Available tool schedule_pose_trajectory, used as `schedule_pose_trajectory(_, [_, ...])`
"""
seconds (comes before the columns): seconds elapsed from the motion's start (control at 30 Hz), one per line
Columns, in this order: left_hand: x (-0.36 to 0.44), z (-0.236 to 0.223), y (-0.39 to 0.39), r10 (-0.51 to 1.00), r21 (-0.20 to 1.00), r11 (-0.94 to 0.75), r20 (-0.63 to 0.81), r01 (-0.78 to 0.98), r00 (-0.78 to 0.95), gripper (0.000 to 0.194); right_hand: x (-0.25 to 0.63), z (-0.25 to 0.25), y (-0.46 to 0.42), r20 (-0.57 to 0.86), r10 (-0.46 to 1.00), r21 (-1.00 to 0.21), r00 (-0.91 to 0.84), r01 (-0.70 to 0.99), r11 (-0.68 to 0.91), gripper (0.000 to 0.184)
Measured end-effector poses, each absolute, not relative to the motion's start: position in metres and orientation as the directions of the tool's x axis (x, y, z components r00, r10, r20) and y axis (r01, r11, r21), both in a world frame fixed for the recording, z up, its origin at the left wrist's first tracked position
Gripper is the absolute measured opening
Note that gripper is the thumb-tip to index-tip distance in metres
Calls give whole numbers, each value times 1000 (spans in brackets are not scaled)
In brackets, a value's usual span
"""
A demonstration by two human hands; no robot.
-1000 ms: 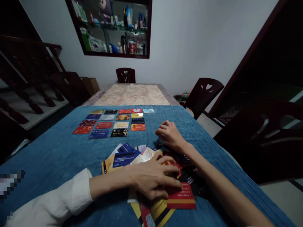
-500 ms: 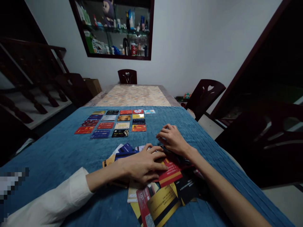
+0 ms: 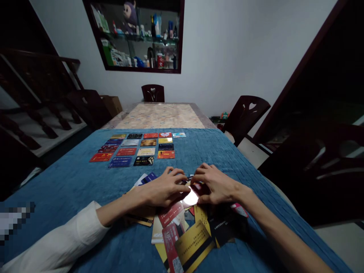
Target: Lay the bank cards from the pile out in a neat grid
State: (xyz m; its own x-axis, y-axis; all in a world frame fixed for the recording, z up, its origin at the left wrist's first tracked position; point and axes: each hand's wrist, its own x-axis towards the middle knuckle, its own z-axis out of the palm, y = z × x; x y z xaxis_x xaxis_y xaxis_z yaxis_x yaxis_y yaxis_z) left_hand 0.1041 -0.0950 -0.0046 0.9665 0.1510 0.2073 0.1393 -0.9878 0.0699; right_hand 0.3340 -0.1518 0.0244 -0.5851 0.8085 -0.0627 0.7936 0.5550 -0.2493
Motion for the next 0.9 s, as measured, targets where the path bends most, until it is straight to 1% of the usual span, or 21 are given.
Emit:
schedule_pose_trajectory(0.17, [104,-4,-96,189,29,-982,195,187,962,19,334,19,-152,-87,814,-218,-574,809,546,46])
schedule_pose_trajectory(0.27, [106,0,-102,251,36,-968,199,249,947,19,335,14,-151,-75,819,-196,-569,814,547,45])
schedule_pose_trajectory(0.4, [108,5,-111,341,65,-940,121,336,932,33,334,10,-150,-53,821,-178,-569,814,553,39])
schedule_pose_trajectory(0.5, [109,5,-113,385,79,-922,91,379,918,37,333,9,-150,-1,812,-163,-583,802,575,37])
schedule_pose_trajectory(0.6, [110,4,-112,427,82,-904,95,421,899,37,331,10,-149,45,797,-149,-603,784,602,37])
schedule_pose_trajectory(0.73, [110,2,-109,471,74,-882,123,465,874,35,326,12,-149,69,798,-126,-598,789,602,35])
schedule_pose_trajectory(0.9, [108,0,-103,503,65,-864,104,499,858,27,322,4,-145,127,806,-130,-578,796,591,31])
